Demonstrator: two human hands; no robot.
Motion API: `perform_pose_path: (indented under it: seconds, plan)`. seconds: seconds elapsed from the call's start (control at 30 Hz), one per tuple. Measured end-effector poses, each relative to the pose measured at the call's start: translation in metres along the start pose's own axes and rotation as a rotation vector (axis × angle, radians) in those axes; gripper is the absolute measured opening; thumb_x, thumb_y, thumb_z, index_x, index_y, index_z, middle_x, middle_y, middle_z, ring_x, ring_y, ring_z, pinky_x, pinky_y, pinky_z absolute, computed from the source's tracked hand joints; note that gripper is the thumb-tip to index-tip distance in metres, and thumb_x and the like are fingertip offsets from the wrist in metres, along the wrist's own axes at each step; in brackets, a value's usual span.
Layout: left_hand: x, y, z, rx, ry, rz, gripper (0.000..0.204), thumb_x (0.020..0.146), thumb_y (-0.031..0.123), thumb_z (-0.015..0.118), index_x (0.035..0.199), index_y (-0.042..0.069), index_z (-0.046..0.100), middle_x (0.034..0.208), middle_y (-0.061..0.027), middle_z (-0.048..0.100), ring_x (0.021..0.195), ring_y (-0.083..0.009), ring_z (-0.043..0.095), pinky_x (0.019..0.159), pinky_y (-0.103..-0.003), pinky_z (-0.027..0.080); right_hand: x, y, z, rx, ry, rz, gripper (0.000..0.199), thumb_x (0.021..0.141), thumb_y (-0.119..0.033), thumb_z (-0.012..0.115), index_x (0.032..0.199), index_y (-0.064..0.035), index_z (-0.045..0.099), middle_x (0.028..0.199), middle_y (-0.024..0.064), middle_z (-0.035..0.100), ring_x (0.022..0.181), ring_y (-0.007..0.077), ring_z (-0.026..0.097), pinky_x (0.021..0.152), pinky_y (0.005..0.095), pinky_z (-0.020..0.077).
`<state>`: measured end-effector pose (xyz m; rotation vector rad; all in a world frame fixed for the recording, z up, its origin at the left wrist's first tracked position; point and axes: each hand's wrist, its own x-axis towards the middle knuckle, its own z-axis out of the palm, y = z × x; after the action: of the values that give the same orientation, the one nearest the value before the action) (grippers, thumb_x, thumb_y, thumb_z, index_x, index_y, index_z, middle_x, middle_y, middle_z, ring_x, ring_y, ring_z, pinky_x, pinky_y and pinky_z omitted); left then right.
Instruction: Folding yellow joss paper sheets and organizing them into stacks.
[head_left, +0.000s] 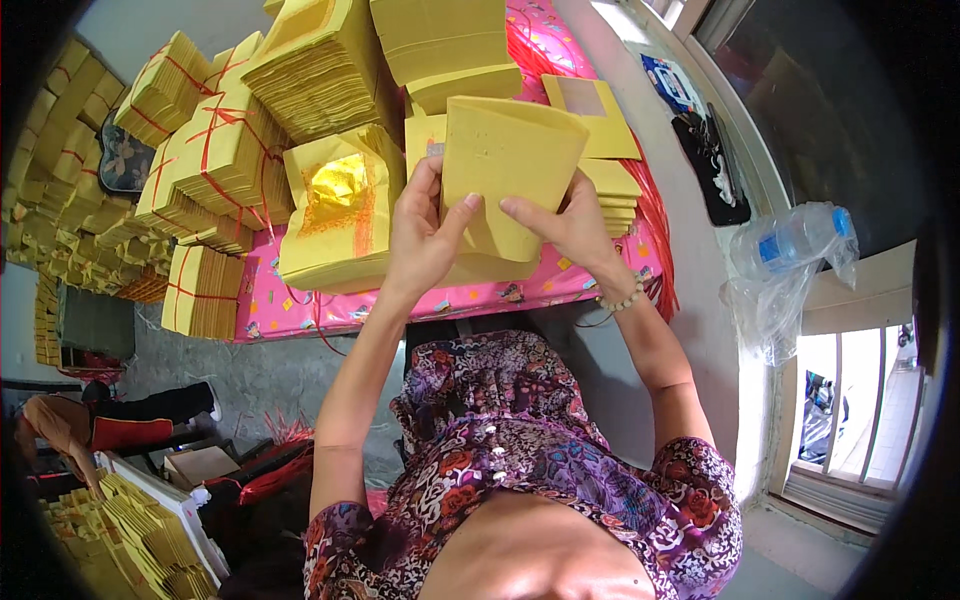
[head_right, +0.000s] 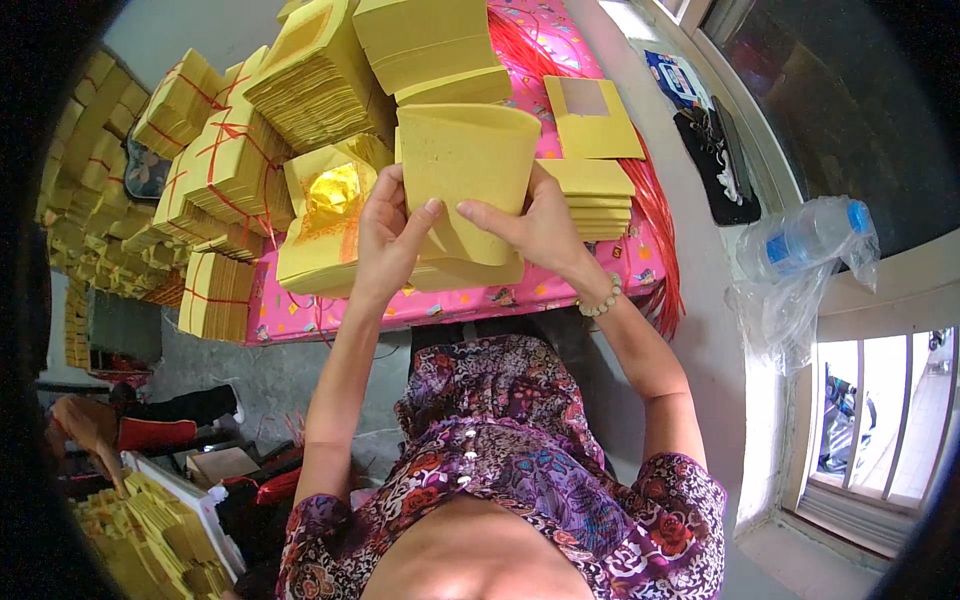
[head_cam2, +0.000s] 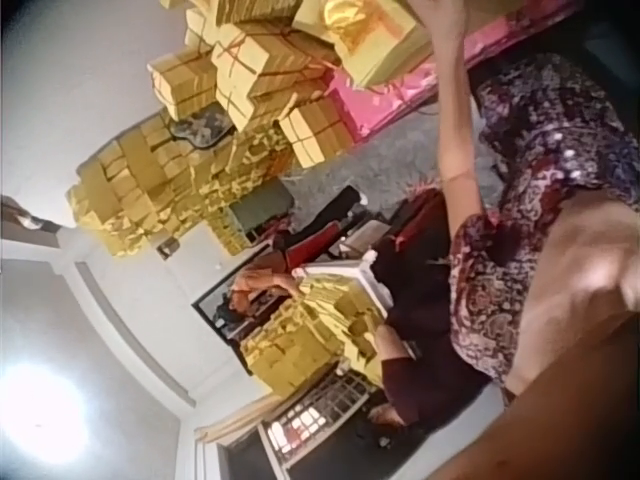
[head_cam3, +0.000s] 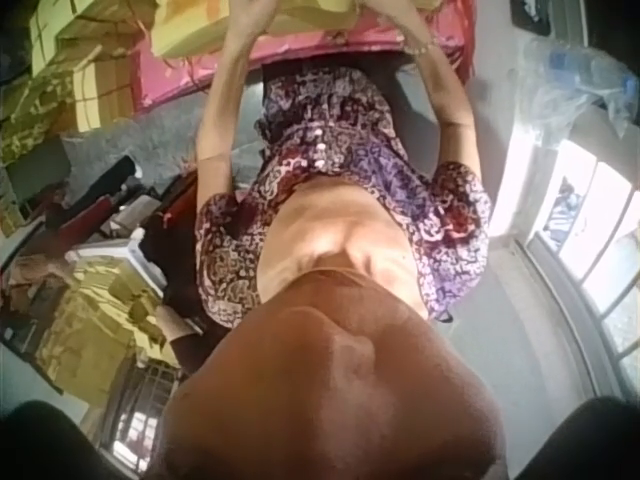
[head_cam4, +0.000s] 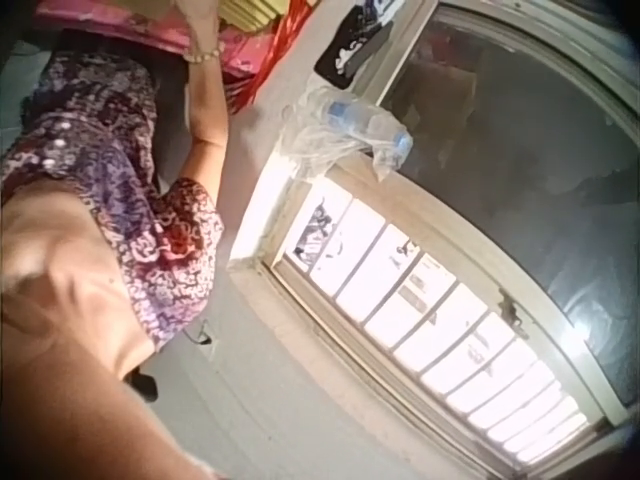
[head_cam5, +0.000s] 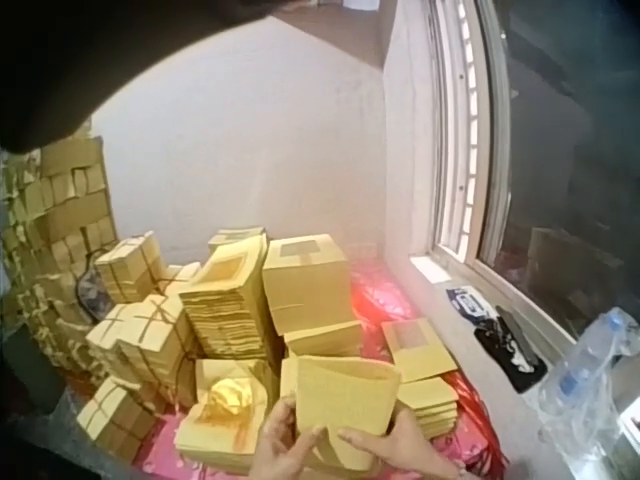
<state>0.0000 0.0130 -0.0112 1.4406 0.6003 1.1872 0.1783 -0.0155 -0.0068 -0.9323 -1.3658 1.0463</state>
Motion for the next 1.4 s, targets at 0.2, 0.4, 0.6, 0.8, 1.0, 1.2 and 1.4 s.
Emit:
perform_pose_path:
  seconds: [0.2,0.4,0.6,0.8,1.0,1.2,1.4]
  plan:
    - [0.010,-0.010,0.008,-0.024,0.089,0.080,0.034,0.085,-0.002,0.057,0.117,0.000,0.046,0.110,-0.0074,0.055,0.108,-0.0142,0.051,0.094,-0.027,0.039,0.013,0.005,-0.003,0.044,0.033,-0.043,0.056,0.079,-0.013,0.072,0.125,0.0021,0.043,0.115,0.0108,0.057,0.104,0.0156,0.056,0.089,0.0304,0.0468]
    - [0.023,0.012,0.001,-0.125,0.054,-0.127,0.033,0.085,0.001,0.059,0.117,0.000,0.046,0.111,-0.0084,0.057,0.106,-0.0133,0.053,0.093,-0.028,0.041,0.021,-0.004,-0.006,0.039,0.012,-0.025,0.054,0.083,-0.015,0.069,0.126,0.0025,0.041,0.117,0.0111,0.055,0.108,0.0159,0.054,0.090,0.0304,0.0460]
    - [0.036,0.015,-0.005,-0.169,0.064,-0.131,0.034,0.087,0.005,0.059,0.118,0.001,0.047,0.113,-0.0091,0.058,0.105,-0.0140,0.054,0.093,-0.028,0.041,0.027,-0.003,-0.011,0.101,-0.016,0.026,0.054,0.085,-0.014,0.067,0.128,0.0028,0.039,0.120,0.0105,0.053,0.108,0.0159,0.053,0.091,0.0297,0.0451]
    - [0.017,-0.031,-0.003,-0.026,0.071,-0.012,0.042,0.087,-0.004,0.050,0.127,-0.002,0.036,0.124,-0.0114,0.048,0.117,-0.0162,0.045,0.100,-0.028,0.035,0.015,0.035,-0.011,0.005,-0.073,-0.014,0.058,0.086,-0.011,0.065,0.133,0.0020,0.034,0.123,0.0099,0.050,0.112,0.0157,0.049,0.095,0.0295,0.0411]
    - [0.008,-0.045,0.000,0.059,0.066,0.126,0.046,0.089,-0.002,0.047,0.132,-0.002,0.031,0.127,-0.0123,0.044,0.121,-0.0174,0.040,0.102,-0.029,0.030,0.006,0.045,-0.009,0.012,-0.088,0.027,0.060,0.086,-0.012,0.064,0.135,0.0008,0.032,0.125,0.0100,0.049,0.114,0.0155,0.047,0.096,0.0297,0.0399]
    - [0.001,-0.049,0.000,0.124,0.081,0.133,0.054,0.090,0.000,0.046,0.139,-0.002,0.025,0.128,-0.0133,0.045,0.117,-0.0167,0.044,0.098,-0.029,0.035,0.003,0.037,-0.004,-0.052,-0.057,-0.014,0.061,0.085,-0.011,0.065,0.135,-0.0001,0.032,0.124,0.0101,0.050,0.113,0.0155,0.048,0.095,0.0297,0.0405]
    - [-0.005,-0.042,0.005,0.137,0.103,0.152,0.053,0.091,0.001,0.047,0.139,-0.003,0.025,0.125,-0.0139,0.049,0.111,-0.0171,0.049,0.092,-0.028,0.040,0.000,0.043,-0.002,0.003,-0.012,-0.036,0.057,0.085,-0.010,0.064,0.133,-0.0002,0.035,0.122,0.0097,0.051,0.112,0.0148,0.049,0.094,0.0294,0.0416]
